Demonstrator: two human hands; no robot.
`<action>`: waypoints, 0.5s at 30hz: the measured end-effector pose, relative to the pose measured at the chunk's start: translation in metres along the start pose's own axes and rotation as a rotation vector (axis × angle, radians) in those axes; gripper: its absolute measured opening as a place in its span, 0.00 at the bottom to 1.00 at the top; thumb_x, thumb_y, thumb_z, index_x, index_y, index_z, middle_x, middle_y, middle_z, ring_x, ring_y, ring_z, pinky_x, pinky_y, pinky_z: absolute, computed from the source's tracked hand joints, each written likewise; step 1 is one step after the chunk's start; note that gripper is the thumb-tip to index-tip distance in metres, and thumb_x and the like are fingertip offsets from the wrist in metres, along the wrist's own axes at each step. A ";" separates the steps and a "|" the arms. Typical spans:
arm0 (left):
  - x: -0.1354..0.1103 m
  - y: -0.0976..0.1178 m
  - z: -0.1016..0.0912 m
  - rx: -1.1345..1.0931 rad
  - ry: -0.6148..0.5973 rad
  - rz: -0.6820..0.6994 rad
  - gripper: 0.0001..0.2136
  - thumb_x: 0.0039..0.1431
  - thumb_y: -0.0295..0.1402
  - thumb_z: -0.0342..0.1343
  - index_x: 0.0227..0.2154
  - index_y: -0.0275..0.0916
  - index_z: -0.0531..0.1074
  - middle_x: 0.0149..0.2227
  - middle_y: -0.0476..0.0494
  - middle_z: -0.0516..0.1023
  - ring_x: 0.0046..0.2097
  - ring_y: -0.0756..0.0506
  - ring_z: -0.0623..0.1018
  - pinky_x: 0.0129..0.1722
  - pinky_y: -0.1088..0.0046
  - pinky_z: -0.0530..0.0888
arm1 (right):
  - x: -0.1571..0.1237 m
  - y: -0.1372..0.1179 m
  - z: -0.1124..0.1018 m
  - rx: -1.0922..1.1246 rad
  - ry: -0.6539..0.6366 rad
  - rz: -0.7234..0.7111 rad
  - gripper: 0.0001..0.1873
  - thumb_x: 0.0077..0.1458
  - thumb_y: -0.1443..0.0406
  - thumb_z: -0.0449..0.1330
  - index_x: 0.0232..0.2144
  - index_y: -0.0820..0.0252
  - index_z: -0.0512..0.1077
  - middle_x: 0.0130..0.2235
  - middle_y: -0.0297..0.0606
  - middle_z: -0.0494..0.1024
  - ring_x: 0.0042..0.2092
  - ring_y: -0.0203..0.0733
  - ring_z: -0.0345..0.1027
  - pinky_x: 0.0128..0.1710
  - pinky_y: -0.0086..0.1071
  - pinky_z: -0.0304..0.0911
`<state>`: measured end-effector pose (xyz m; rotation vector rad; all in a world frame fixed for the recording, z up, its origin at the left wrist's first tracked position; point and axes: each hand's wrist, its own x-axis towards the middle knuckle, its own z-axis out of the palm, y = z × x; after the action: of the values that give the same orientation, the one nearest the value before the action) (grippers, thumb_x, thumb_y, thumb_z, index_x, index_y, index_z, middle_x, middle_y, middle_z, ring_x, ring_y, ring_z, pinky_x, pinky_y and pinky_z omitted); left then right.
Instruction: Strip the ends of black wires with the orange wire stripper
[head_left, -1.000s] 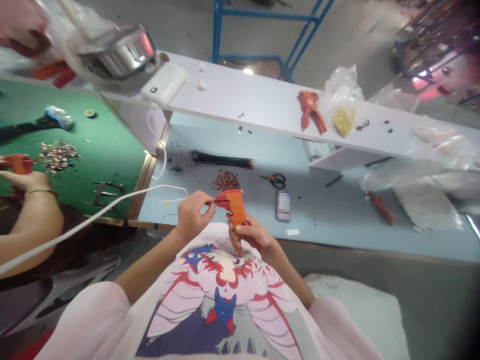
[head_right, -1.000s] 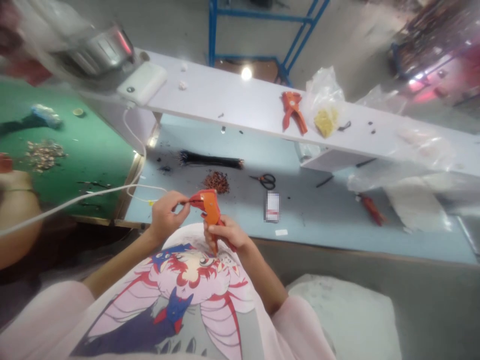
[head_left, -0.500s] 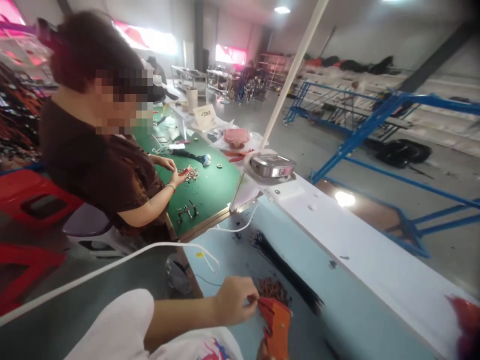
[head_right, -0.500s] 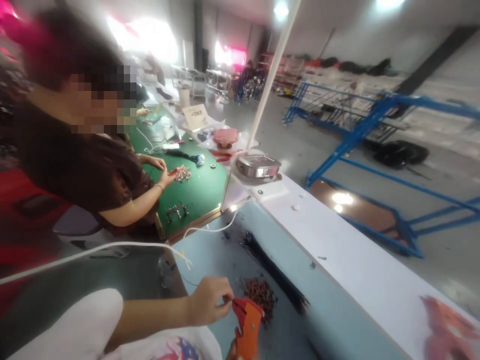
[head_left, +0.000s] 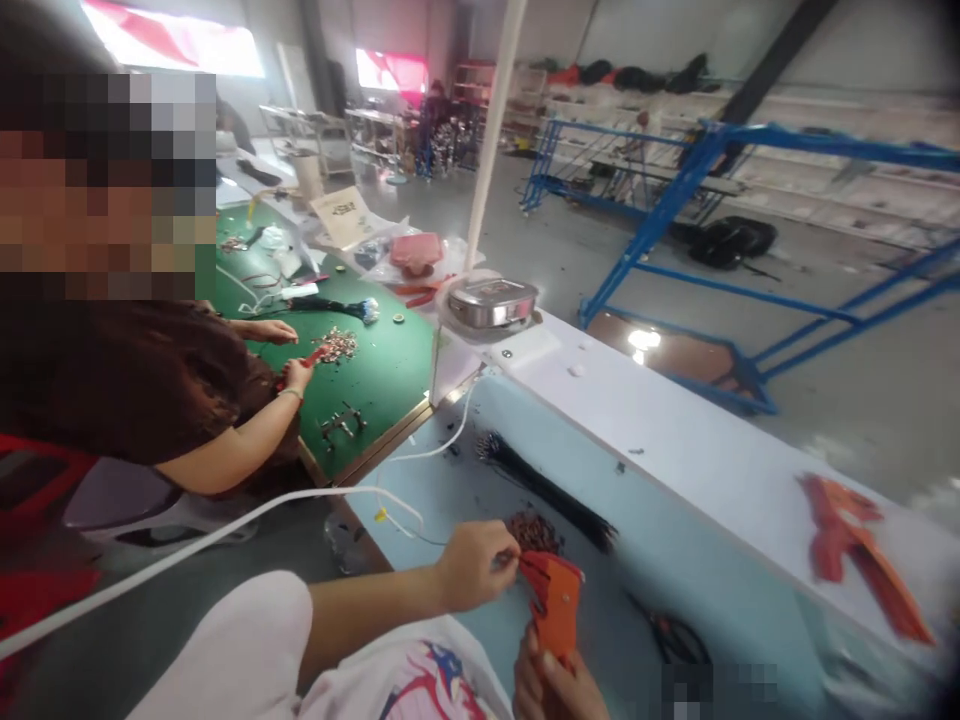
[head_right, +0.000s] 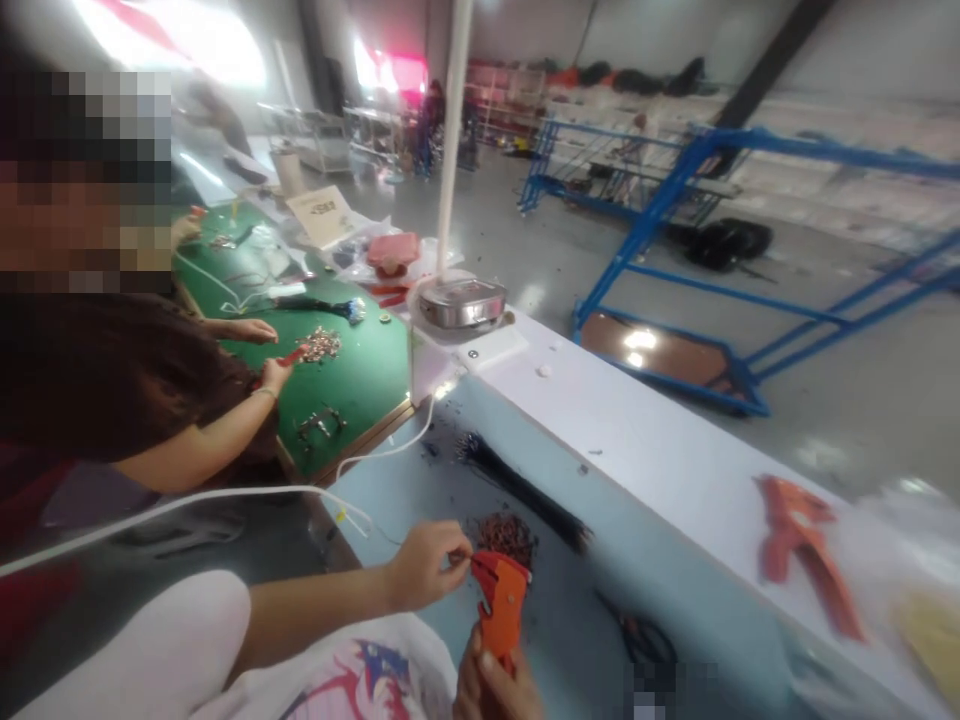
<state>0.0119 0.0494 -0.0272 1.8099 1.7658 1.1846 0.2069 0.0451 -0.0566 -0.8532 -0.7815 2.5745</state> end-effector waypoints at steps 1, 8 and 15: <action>0.001 0.001 0.001 0.003 -0.016 0.014 0.03 0.49 0.26 0.53 0.27 0.40 0.70 0.24 0.49 0.72 0.27 0.51 0.71 0.29 0.77 0.66 | -0.003 0.000 0.005 0.016 0.019 -0.025 0.18 0.45 0.52 0.64 0.28 0.56 0.62 0.20 0.26 0.56 0.17 0.28 0.47 0.17 0.27 0.54; 0.002 0.001 -0.001 0.006 -0.120 0.012 0.05 0.56 0.29 0.50 0.29 0.38 0.71 0.25 0.48 0.71 0.28 0.51 0.70 0.30 0.76 0.66 | -0.011 -0.009 0.034 0.129 0.069 -0.088 0.19 0.43 0.56 0.65 0.25 0.59 0.60 0.18 0.24 0.56 0.17 0.28 0.49 0.18 0.25 0.57; -0.004 -0.010 0.007 -0.008 -0.181 -0.018 0.06 0.56 0.31 0.51 0.28 0.37 0.71 0.26 0.48 0.71 0.29 0.50 0.69 0.31 0.76 0.65 | -0.002 0.009 0.023 0.226 0.047 -0.099 0.17 0.49 0.57 0.60 0.23 0.58 0.56 0.17 0.22 0.52 0.16 0.26 0.40 0.14 0.22 0.50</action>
<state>0.0108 0.0496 -0.0398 1.8299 1.6697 0.9851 0.1927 0.0277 -0.0453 -0.7810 -0.4946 2.4863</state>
